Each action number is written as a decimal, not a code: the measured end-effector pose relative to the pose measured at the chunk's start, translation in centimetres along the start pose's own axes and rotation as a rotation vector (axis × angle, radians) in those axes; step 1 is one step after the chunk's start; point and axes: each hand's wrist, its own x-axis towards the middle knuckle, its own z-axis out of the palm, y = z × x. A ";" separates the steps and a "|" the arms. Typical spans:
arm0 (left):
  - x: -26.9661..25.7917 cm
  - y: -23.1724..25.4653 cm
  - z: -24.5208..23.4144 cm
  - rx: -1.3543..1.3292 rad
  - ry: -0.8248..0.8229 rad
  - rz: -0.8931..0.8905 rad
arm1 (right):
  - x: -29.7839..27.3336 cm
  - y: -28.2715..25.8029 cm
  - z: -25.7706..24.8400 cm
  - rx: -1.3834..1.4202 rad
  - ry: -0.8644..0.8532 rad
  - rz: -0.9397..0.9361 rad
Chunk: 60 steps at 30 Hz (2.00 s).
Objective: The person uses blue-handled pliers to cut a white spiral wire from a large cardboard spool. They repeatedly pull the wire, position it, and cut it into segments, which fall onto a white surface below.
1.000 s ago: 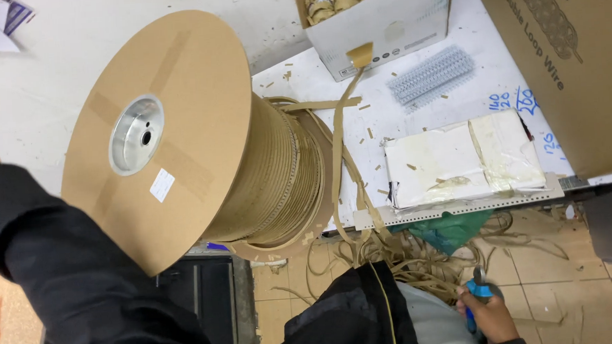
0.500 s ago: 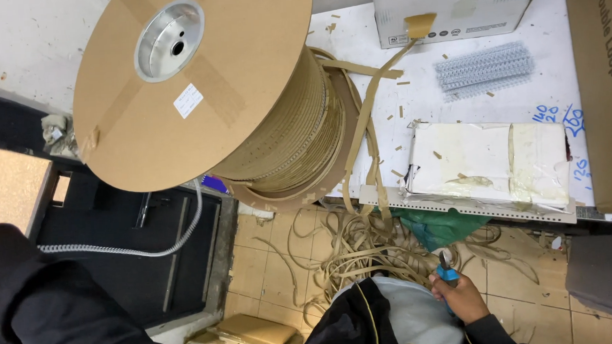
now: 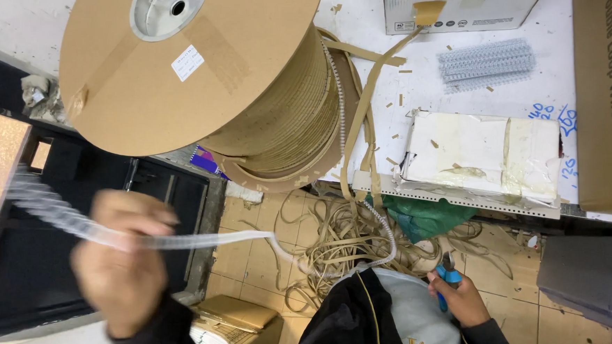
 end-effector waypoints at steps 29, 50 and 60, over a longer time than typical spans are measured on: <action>-25.3 -14.3 38.6 -0.755 -1.435 -1.046 | 7.9 -6.3 -9.2 0.950 0.567 -0.225; -26.4 -18.0 45.0 -0.457 -1.064 -1.166 | 13.7 -6.1 -11.4 0.939 0.730 -0.205; -29.3 -18.6 47.6 -0.412 -1.043 -1.281 | 10.4 -3.7 -5.7 0.572 0.719 -0.192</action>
